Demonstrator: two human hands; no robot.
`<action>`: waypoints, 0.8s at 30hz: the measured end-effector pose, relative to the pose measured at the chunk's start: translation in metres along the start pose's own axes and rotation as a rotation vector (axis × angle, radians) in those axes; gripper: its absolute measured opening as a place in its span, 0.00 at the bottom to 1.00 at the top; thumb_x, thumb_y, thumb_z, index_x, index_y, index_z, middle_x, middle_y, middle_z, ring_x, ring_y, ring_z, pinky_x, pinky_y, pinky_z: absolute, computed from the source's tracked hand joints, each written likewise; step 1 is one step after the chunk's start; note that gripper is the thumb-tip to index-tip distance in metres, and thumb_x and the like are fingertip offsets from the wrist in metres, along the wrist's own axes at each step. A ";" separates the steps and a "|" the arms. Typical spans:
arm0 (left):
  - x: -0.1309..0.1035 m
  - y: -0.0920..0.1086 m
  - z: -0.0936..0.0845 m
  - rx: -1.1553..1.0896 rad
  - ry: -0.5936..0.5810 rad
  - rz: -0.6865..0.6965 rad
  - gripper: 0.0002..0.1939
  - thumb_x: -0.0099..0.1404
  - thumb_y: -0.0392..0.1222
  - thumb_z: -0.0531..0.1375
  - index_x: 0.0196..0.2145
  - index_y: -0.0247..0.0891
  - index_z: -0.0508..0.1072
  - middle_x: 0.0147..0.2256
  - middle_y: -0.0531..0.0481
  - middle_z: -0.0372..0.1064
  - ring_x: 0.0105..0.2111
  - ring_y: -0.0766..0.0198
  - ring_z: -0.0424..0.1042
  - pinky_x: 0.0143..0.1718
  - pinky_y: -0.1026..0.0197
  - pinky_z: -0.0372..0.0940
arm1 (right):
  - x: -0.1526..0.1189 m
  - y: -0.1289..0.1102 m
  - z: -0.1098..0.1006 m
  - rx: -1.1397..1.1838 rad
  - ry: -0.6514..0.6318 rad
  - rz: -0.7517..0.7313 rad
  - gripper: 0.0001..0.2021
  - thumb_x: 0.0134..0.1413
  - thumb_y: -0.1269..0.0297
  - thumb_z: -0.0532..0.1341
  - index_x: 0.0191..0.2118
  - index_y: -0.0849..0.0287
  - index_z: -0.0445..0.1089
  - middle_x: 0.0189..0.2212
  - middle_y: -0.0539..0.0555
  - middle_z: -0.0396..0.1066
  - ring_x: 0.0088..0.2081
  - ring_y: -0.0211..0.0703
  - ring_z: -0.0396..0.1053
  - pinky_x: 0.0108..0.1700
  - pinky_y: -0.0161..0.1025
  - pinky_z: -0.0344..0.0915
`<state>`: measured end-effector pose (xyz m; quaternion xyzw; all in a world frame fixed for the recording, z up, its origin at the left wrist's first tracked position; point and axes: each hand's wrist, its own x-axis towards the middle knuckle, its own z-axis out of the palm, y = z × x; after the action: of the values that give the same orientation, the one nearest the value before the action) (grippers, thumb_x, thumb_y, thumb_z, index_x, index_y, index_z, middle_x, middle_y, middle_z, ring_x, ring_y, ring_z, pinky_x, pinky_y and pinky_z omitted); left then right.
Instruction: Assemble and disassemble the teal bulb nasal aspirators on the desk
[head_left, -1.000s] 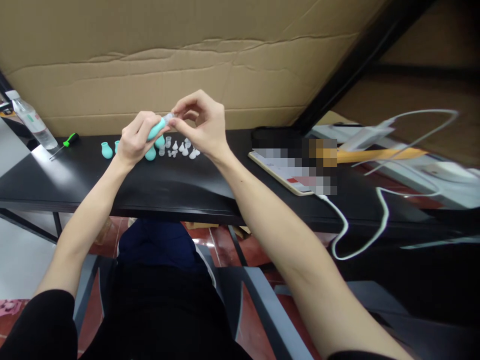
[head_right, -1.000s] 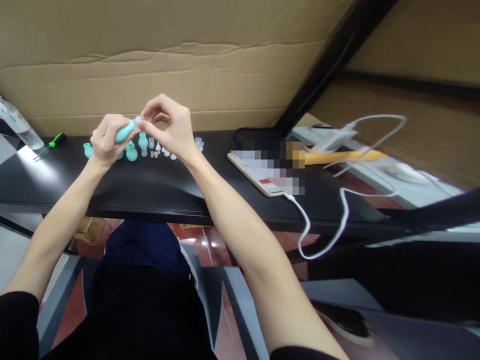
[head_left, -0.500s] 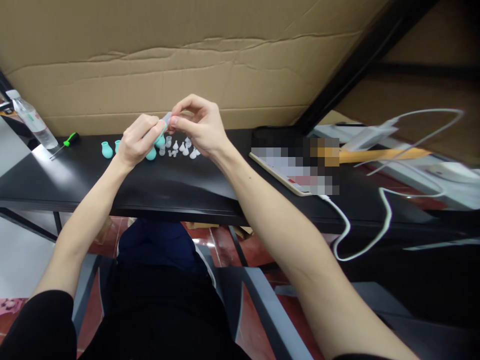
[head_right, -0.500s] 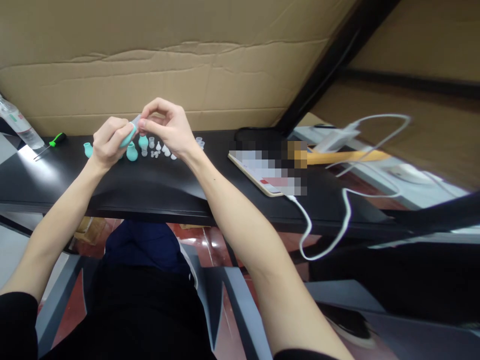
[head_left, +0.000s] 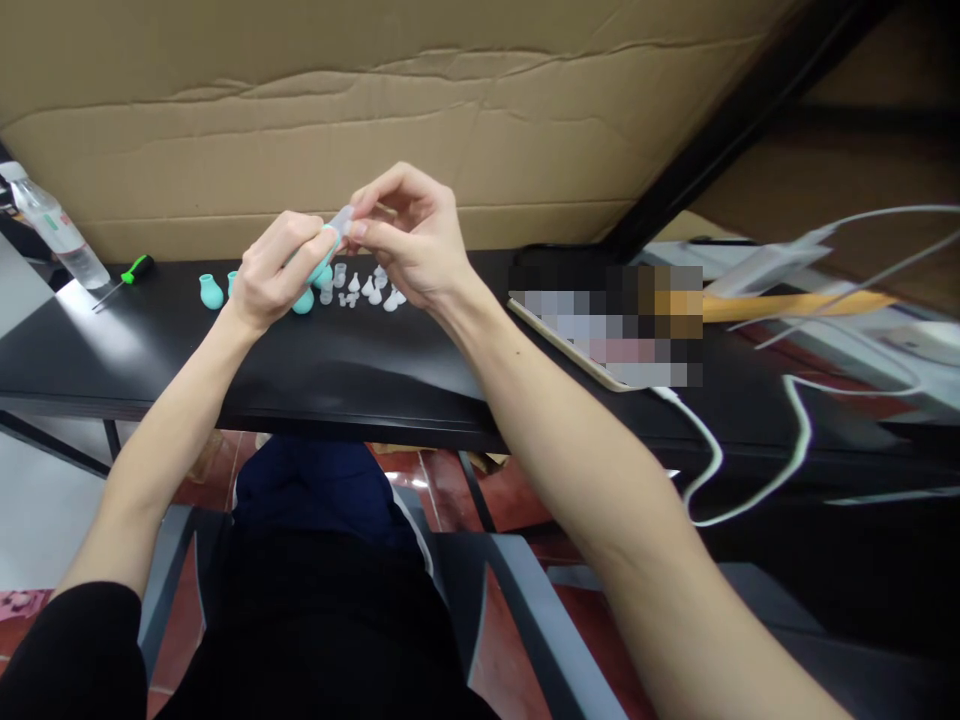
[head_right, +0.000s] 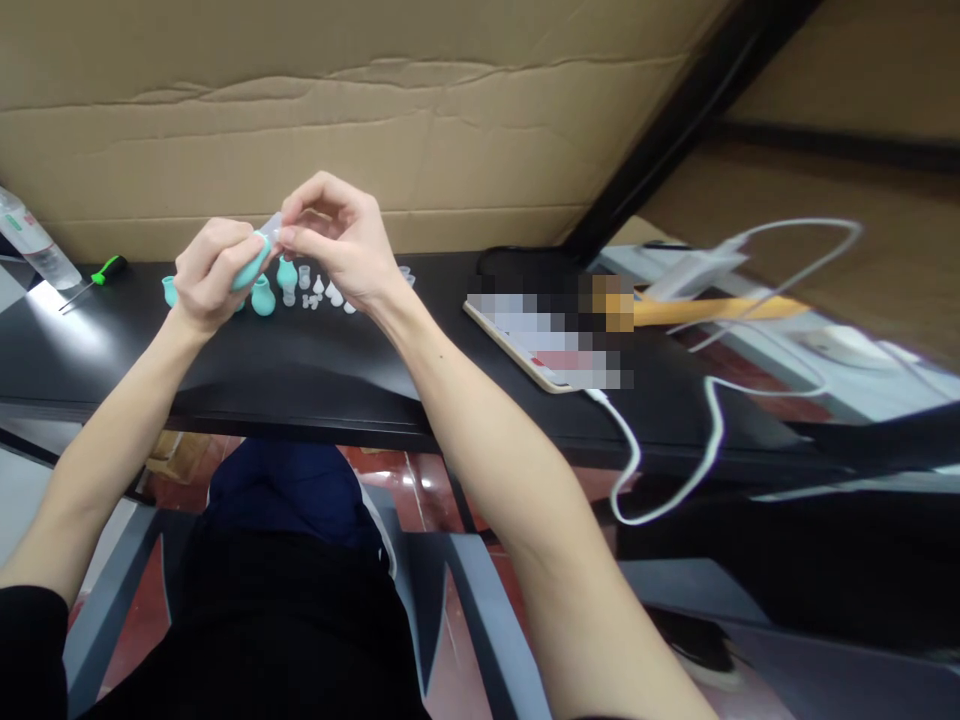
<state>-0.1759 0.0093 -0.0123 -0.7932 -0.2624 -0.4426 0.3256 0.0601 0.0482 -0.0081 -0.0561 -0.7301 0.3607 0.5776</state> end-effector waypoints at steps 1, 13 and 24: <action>0.000 0.002 -0.001 0.009 0.019 0.005 0.26 0.94 0.64 0.51 0.57 0.48 0.83 0.48 0.44 0.86 0.49 0.50 0.92 0.52 0.43 0.90 | 0.000 -0.001 0.000 -0.001 0.001 0.001 0.36 0.57 0.22 0.81 0.45 0.47 0.70 0.43 0.51 0.76 0.43 0.48 0.80 0.51 0.53 0.88; 0.000 0.008 -0.009 0.079 0.114 0.049 0.20 0.91 0.64 0.58 0.61 0.50 0.80 0.52 0.44 0.88 0.50 0.50 0.92 0.53 0.46 0.90 | -0.001 -0.012 0.003 0.055 0.016 0.031 0.42 0.45 0.17 0.84 0.44 0.48 0.72 0.43 0.51 0.81 0.45 0.50 0.84 0.53 0.53 0.91; 0.001 0.010 -0.007 -0.090 0.145 -0.201 0.31 0.76 0.79 0.71 0.53 0.51 0.80 0.46 0.46 0.87 0.49 0.48 0.91 0.55 0.44 0.87 | -0.003 -0.021 0.003 0.086 0.051 0.061 0.41 0.45 0.21 0.86 0.44 0.51 0.77 0.44 0.52 0.82 0.54 0.56 0.87 0.58 0.57 0.91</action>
<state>-0.1715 -0.0021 -0.0115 -0.7427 -0.2965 -0.5404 0.2617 0.0658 0.0298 0.0020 -0.0627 -0.6968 0.4077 0.5868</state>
